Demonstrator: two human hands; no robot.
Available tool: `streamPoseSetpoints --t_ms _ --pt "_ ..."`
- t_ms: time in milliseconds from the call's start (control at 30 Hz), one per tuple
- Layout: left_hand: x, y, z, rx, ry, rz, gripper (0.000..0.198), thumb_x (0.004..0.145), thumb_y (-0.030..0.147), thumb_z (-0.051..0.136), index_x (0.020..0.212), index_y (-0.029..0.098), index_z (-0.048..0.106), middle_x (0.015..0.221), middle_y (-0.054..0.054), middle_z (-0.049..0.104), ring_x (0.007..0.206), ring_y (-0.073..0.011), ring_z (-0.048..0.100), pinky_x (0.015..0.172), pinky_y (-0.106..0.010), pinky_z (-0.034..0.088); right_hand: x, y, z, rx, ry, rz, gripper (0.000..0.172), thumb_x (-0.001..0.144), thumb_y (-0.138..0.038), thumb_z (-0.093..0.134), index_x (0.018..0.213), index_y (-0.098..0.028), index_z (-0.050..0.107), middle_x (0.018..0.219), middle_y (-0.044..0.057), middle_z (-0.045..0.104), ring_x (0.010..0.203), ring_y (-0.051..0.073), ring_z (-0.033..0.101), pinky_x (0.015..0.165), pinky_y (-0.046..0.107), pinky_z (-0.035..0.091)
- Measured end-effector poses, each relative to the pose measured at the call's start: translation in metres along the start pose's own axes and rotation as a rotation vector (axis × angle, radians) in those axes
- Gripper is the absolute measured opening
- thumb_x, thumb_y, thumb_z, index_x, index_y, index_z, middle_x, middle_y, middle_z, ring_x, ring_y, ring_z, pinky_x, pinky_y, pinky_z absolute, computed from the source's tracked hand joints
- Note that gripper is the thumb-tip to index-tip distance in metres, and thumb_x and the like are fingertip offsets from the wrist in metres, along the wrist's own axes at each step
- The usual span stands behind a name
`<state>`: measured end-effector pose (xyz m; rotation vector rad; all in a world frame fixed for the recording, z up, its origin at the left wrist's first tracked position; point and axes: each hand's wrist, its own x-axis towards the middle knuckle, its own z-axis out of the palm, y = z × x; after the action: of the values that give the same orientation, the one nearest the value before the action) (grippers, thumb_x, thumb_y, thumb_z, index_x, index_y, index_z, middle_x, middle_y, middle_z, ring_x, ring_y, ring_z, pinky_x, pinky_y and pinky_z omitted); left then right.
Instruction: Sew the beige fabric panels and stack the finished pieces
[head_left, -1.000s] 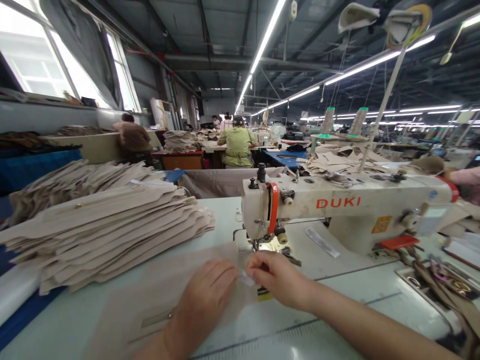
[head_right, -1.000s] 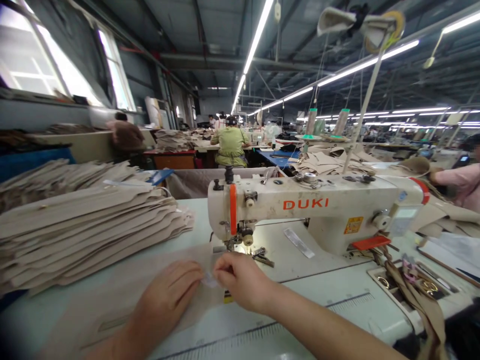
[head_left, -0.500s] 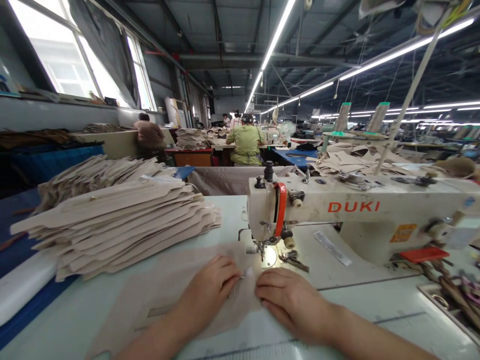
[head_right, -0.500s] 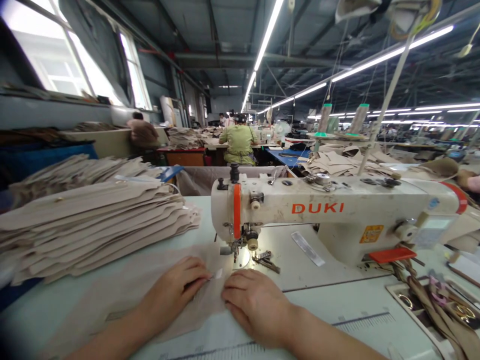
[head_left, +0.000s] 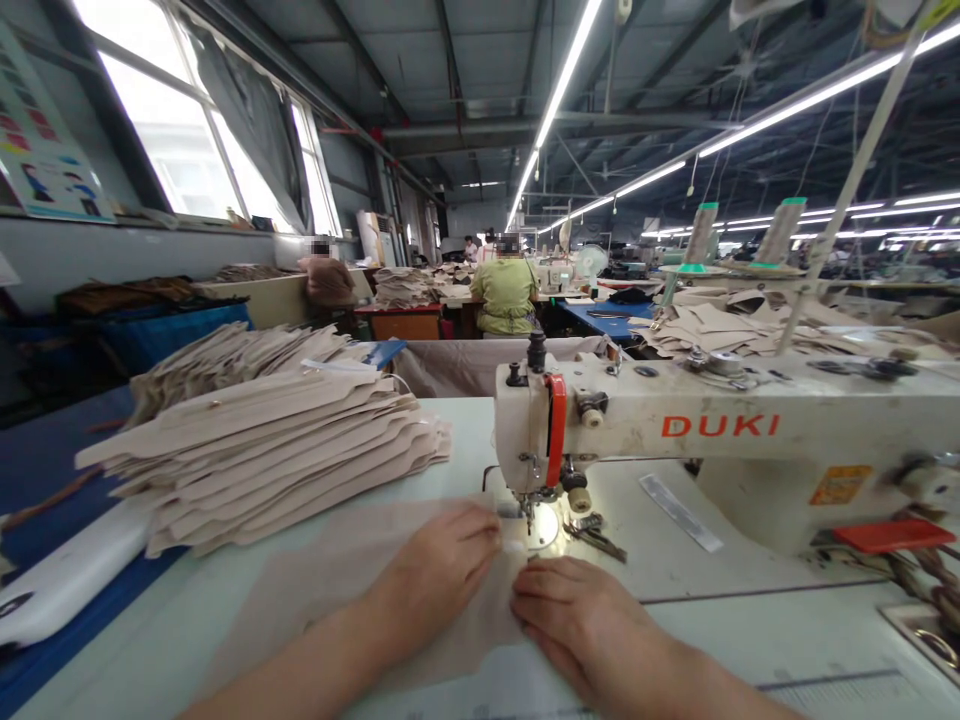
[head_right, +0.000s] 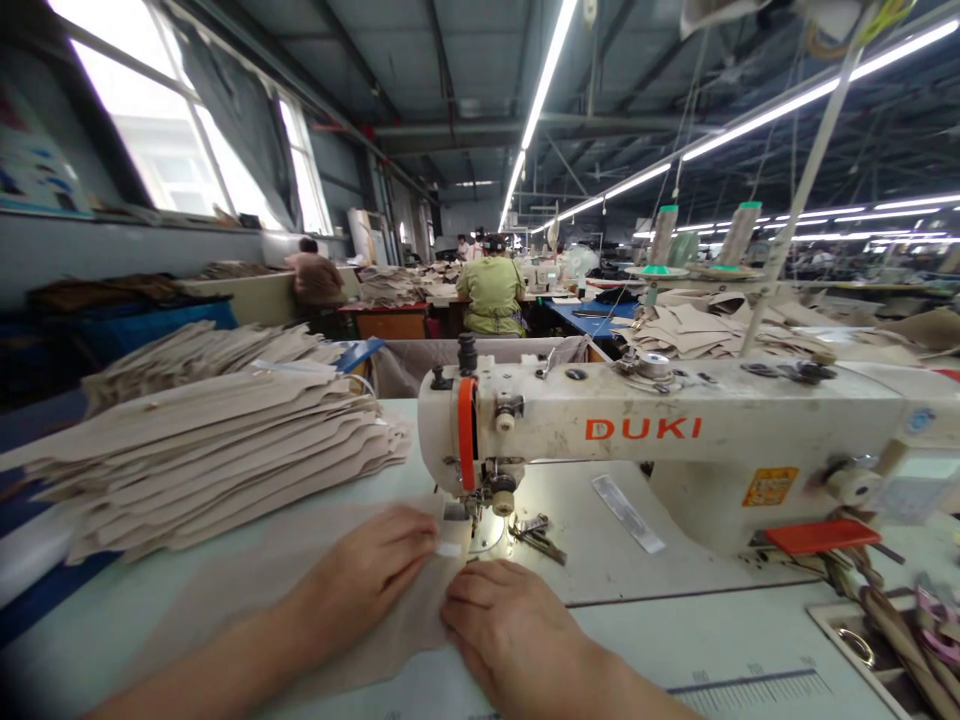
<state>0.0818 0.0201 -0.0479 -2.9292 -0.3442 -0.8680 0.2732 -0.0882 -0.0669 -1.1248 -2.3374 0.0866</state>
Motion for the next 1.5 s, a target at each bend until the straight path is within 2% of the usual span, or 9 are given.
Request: streamPoseSetpoints --t_ms 167,333,467,633,767,1033,1233,1367,1500 --pt "-0.007 -0.005 0.010 -0.010 -0.195 0.039 0.021 0.094 0.009 0.046 0.086 0.019 0.063 0.084 0.000 0.066 0.079 -0.0148 0.062 0.078 -0.025 0.050 0.002 0.000 0.000 -0.058 0.002 0.002 0.020 0.093 -0.015 0.047 0.098 -0.015 0.067 0.102 0.008 0.071 0.101 0.018 0.063 0.097 0.028 0.047" --pt "-0.003 -0.008 0.007 0.010 -0.265 0.072 0.020 0.090 0.005 0.049 0.090 0.020 0.063 0.088 0.000 0.067 0.082 -0.0173 0.063 0.077 -0.028 0.050 0.002 -0.003 0.003 -0.093 -0.020 -0.043 0.018 0.091 -0.014 0.048 0.096 -0.016 0.065 0.098 0.007 0.071 0.095 0.018 0.064 0.090 0.027 0.049" --pt "0.003 -0.005 0.011 0.035 -0.236 0.126 0.026 0.089 0.000 0.045 0.085 0.019 0.062 0.085 0.000 0.067 0.080 -0.0175 0.063 0.084 -0.030 0.049 0.000 -0.001 0.009 -0.107 -0.011 -0.054 0.017 0.092 -0.015 0.047 0.097 -0.018 0.064 0.096 0.007 0.071 0.097 0.017 0.063 0.091 0.027 0.048" --pt "0.005 -0.003 0.020 0.020 -0.140 0.136 0.025 0.091 0.002 0.045 0.078 0.018 0.059 0.076 0.000 0.064 0.071 -0.0163 0.061 0.073 -0.027 0.050 -0.001 0.003 0.014 -0.102 -0.022 -0.046 0.016 0.092 -0.017 0.049 0.098 -0.018 0.063 0.097 0.006 0.071 0.096 0.017 0.063 0.090 0.027 0.048" --pt "0.000 -0.005 0.021 -0.053 -0.082 0.111 0.019 0.093 0.005 0.047 0.084 0.017 0.060 0.081 -0.001 0.066 0.075 -0.0159 0.061 0.074 -0.027 0.051 0.001 0.005 0.013 -0.082 -0.039 -0.043 0.016 0.091 -0.016 0.049 0.099 -0.017 0.063 0.101 0.006 0.070 0.100 0.017 0.062 0.093 0.026 0.047" --pt "-0.004 -0.013 0.021 -0.076 -0.060 0.073 0.030 0.096 0.006 0.036 0.087 0.018 0.062 0.086 -0.001 0.069 0.078 -0.0151 0.063 0.076 -0.028 0.055 0.008 0.003 0.003 -0.072 -0.097 0.019 0.022 0.093 -0.018 0.047 0.110 -0.017 0.062 0.113 0.008 0.067 0.110 0.018 0.059 0.100 0.028 0.042" --pt "0.001 -0.012 0.020 -0.028 0.061 0.129 0.031 0.100 0.011 0.033 0.093 0.016 0.063 0.089 -0.003 0.070 0.083 -0.0158 0.064 0.080 -0.028 0.054 0.005 0.006 0.011 -0.079 -0.022 -0.032 0.020 0.091 -0.016 0.048 0.105 -0.017 0.063 0.106 0.008 0.070 0.108 0.019 0.060 0.098 0.029 0.044" --pt "0.004 -0.011 0.023 -0.027 0.037 0.146 0.032 0.099 0.008 0.034 0.090 0.015 0.063 0.086 -0.003 0.070 0.082 -0.0154 0.063 0.084 -0.029 0.053 0.004 0.004 0.009 -0.078 -0.037 -0.012 0.019 0.090 -0.014 0.049 0.104 -0.017 0.063 0.106 0.008 0.070 0.107 0.018 0.060 0.098 0.028 0.043" --pt "0.004 -0.010 0.024 -0.010 0.014 0.148 0.030 0.097 0.007 0.036 0.087 0.016 0.063 0.082 -0.002 0.069 0.077 -0.0160 0.064 0.081 -0.030 0.053 0.006 0.003 0.006 -0.093 -0.050 -0.004 0.019 0.090 -0.016 0.050 0.103 -0.016 0.063 0.108 0.007 0.069 0.107 0.017 0.060 0.097 0.027 0.044"
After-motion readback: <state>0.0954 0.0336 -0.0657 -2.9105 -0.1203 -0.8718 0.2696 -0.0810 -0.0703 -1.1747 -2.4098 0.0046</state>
